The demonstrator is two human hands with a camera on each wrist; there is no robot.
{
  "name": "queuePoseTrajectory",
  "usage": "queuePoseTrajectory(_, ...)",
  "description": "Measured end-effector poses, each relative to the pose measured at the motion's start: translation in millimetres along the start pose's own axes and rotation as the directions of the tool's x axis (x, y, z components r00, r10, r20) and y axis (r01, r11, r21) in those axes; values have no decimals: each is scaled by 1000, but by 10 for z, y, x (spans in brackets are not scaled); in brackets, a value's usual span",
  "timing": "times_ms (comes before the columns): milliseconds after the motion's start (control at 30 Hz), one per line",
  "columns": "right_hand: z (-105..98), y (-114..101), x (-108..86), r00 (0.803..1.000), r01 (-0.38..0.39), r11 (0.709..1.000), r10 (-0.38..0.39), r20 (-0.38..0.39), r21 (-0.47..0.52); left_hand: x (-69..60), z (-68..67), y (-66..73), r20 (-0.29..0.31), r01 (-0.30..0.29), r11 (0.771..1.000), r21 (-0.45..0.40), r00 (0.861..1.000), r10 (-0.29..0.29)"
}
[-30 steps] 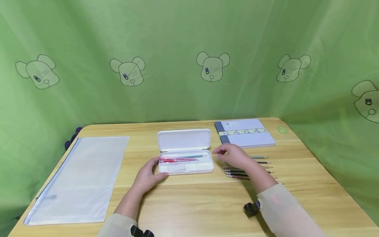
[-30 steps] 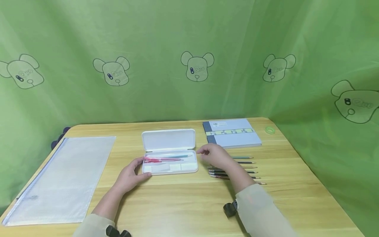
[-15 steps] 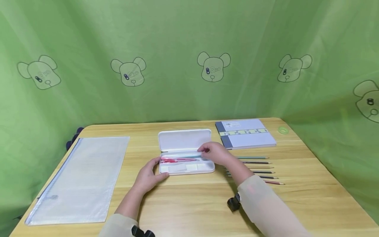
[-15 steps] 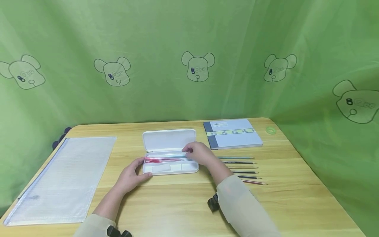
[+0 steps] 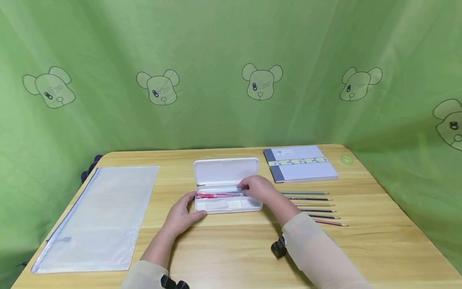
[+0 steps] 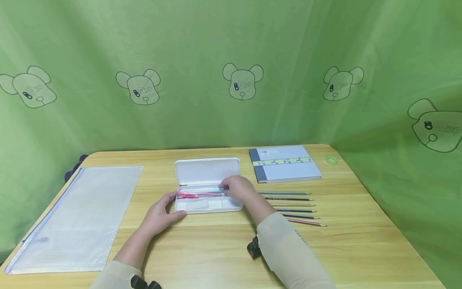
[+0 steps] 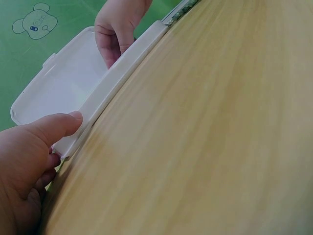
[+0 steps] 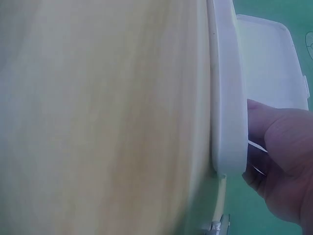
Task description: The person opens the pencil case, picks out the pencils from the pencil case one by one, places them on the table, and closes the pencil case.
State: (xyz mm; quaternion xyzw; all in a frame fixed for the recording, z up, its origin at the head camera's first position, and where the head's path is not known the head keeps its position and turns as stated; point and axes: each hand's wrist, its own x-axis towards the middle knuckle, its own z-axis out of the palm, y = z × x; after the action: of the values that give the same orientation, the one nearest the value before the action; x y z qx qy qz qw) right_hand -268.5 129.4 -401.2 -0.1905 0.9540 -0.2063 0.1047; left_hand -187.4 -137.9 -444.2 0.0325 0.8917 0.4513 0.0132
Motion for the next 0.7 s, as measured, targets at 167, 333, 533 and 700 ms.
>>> queuePoseTrajectory(167, 19, -15, -5, 1000, 23, 998, -22, 9, -61, 0, 4, -8, 0, 4, 1000, -7, 1000, -4)
queuePoseTrajectory(333, 34, -23, -12, 998, 61, 993, -61, 6, -99, 5, 13, -16, 1, 6, 1000, -4, 1000, -6)
queuePoseTrajectory(533, 35, -20, -44, 994, 107, 987, -109, -10, -119, 8, 14, -16, -1, 4, 1000, -3, 1000, -4)
queuePoseTrajectory(700, 9, -10, -69, 996, 93, 995, -93, -7, -41, 3, 16, -18, 0, 5, 1000, -3, 1000, -5)
